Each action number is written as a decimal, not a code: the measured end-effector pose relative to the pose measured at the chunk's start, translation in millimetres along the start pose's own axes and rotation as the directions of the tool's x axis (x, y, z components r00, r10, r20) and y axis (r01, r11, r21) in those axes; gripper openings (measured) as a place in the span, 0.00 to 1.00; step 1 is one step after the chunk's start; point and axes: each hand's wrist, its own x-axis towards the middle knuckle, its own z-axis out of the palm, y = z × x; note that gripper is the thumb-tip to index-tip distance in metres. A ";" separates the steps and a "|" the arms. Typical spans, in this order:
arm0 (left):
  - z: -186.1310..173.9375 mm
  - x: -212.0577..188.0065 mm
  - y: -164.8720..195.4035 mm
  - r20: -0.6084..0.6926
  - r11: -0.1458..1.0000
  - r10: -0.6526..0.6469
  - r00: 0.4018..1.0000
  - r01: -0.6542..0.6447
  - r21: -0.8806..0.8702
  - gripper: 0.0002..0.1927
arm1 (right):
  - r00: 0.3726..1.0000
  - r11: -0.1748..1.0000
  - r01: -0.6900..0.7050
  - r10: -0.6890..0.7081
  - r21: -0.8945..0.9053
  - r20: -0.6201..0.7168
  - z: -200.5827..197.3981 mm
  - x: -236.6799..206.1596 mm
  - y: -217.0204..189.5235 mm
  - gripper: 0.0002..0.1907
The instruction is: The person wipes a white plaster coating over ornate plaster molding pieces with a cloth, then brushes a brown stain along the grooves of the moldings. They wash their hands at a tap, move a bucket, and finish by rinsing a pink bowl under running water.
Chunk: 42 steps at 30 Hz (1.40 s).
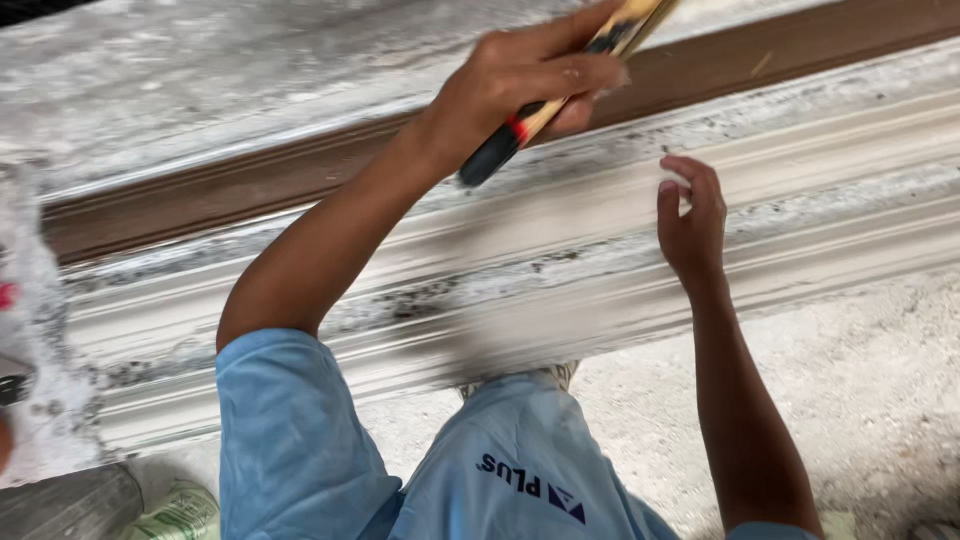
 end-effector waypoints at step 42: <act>513.3 431.5 -173.1 0.167 0.877 -0.204 0.965 0.256 -0.407 0.09 | 0.906 0.899 -0.421 0.422 -0.125 -0.013 -502.8 179.8 456.8 0.11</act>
